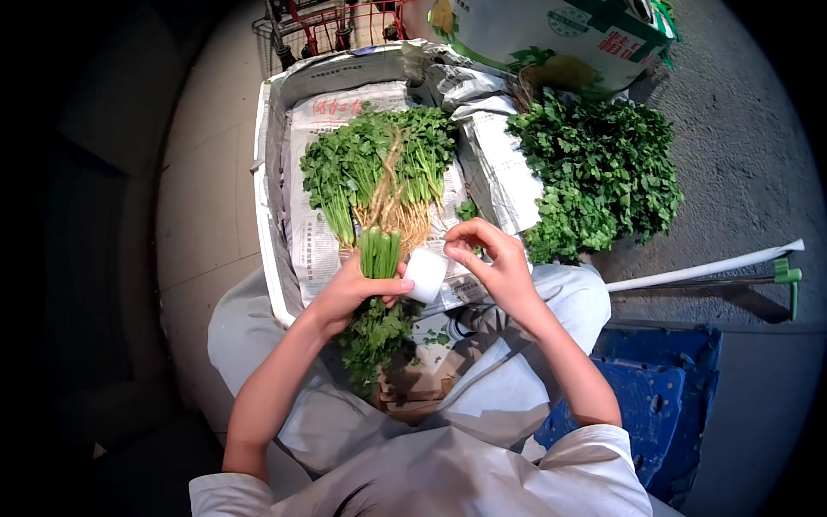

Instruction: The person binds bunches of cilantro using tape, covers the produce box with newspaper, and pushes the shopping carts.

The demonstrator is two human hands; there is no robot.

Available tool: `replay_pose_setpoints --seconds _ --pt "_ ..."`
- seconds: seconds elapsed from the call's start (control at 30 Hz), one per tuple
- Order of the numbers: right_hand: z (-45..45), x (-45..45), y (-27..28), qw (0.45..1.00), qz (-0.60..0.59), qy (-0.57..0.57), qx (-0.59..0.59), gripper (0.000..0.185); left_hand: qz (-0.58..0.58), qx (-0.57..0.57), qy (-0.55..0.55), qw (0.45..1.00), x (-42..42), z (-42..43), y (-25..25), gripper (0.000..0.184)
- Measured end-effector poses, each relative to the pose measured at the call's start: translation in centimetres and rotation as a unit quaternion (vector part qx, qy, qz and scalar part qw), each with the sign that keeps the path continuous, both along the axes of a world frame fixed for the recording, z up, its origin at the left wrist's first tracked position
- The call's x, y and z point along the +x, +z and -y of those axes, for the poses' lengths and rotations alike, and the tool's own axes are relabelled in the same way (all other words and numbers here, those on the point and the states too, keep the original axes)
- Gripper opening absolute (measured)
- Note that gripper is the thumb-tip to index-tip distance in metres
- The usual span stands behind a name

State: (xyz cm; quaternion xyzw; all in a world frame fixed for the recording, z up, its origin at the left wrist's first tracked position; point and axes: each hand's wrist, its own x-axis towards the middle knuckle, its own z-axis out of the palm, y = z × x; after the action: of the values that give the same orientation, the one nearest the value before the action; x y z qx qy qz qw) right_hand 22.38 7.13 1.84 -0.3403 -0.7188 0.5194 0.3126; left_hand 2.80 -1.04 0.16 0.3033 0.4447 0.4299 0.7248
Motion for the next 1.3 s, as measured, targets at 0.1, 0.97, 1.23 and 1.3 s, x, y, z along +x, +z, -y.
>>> replay_pose_setpoints --seconds 0.1,0.97,1.23,1.3 --pt "1.1 0.2 1.5 0.996 0.027 -0.022 0.084 0.010 0.009 0.021 0.025 0.999 -0.2 0.0 0.6 0.026" --pt "1.2 -3.2 0.1 0.952 0.077 0.030 0.295 0.010 -0.063 0.090 0.103 0.989 -0.7 0.2 0.1 0.025" --pt "0.1 -2.6 0.4 0.970 0.095 0.023 0.224 0.008 -0.062 0.070 0.084 0.992 -0.3 -0.4 0.2 0.029" --pt "-0.3 -2.4 0.5 0.971 0.092 0.010 0.219 0.008 -0.060 0.073 0.077 0.993 -0.3 -0.4 0.2 0.029"
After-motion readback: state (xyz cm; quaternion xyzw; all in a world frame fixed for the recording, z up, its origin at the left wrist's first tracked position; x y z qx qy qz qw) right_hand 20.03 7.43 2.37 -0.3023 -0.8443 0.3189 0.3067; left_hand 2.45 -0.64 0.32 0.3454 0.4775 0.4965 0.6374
